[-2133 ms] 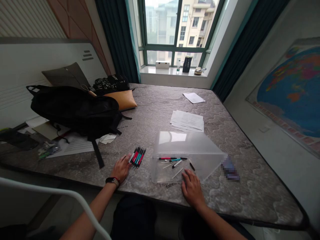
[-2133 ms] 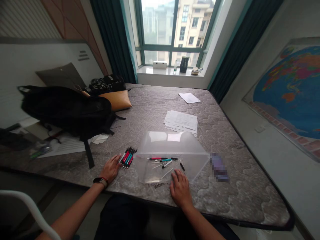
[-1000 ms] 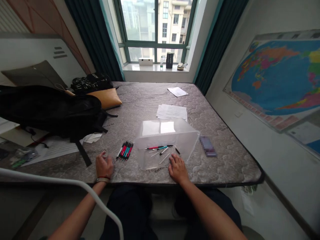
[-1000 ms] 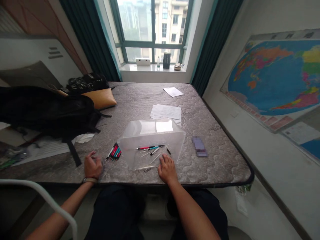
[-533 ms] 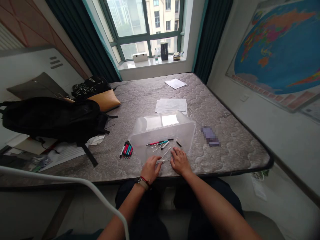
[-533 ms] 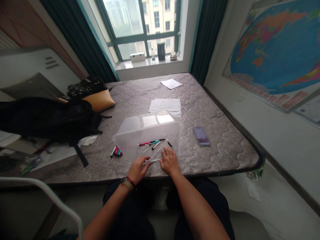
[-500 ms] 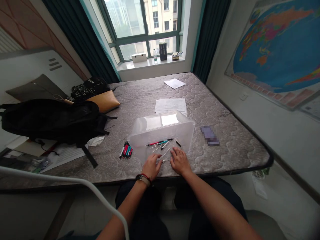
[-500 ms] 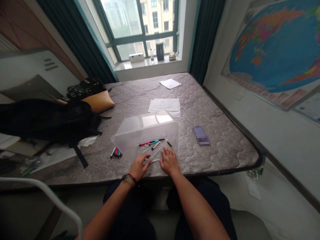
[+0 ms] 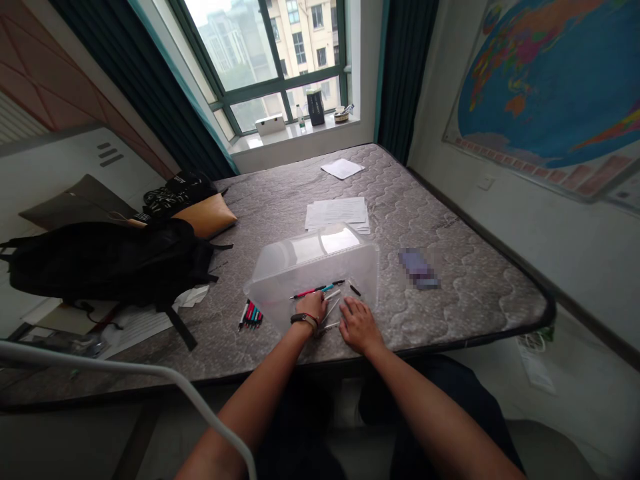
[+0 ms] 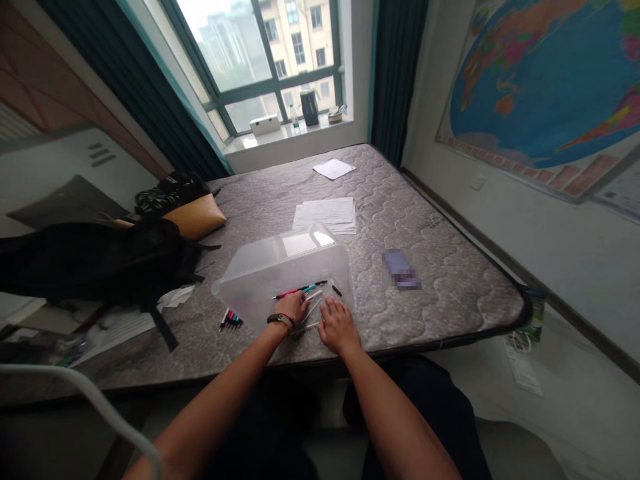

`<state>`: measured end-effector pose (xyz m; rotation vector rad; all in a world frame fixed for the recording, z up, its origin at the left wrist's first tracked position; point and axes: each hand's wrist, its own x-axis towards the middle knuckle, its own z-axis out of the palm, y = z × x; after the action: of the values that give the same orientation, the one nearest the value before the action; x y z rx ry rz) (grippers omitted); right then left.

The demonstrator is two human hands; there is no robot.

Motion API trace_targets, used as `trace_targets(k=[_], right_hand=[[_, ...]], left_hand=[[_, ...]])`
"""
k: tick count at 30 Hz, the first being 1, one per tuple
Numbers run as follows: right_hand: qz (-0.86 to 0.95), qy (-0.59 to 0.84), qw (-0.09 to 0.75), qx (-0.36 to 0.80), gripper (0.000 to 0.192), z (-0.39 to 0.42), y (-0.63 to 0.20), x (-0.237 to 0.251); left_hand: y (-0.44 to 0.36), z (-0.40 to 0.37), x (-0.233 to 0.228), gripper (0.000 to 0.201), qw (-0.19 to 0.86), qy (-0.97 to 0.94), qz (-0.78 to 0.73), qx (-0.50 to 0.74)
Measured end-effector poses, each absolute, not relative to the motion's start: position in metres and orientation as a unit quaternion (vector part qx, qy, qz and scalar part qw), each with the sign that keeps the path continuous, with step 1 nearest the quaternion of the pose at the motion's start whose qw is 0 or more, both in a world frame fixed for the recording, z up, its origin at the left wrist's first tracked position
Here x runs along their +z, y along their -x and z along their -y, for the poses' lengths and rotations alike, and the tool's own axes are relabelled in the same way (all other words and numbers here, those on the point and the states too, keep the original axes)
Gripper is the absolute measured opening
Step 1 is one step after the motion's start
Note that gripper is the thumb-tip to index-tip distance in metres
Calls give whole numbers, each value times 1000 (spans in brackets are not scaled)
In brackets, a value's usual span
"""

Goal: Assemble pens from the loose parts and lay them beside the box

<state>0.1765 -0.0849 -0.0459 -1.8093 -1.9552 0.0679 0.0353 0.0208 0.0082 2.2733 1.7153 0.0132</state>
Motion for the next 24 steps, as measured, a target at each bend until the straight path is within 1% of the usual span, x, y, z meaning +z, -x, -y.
trace_targets(k=[6, 11, 13, 14, 18, 21, 24], right_hand=[[709, 663, 238, 28, 40, 85, -176, -46], [711, 662, 233, 32, 41, 86, -176, -44], [713, 662, 230, 33, 41, 86, -176, -43], [713, 662, 229, 33, 41, 86, -176, -43], [714, 664, 222, 27, 40, 86, -174, -43], [716, 665, 214, 18, 39, 86, -174, -43], [718, 665, 204, 5, 39, 86, -172, -41]], left_hand=[[-28, -15, 6, 23, 183, -785, -586, 80], [1, 28, -4, 29, 257, -779, -548, 165], [19, 48, -13, 27, 328, -740, -525, 262], [28, 58, -18, 26, 339, -724, -527, 290], [52, 85, -32, 27, 311, -699, -556, 325], [55, 91, -37, 25, 299, -688, -562, 348], [51, 90, -39, 24, 291, -687, -578, 330]])
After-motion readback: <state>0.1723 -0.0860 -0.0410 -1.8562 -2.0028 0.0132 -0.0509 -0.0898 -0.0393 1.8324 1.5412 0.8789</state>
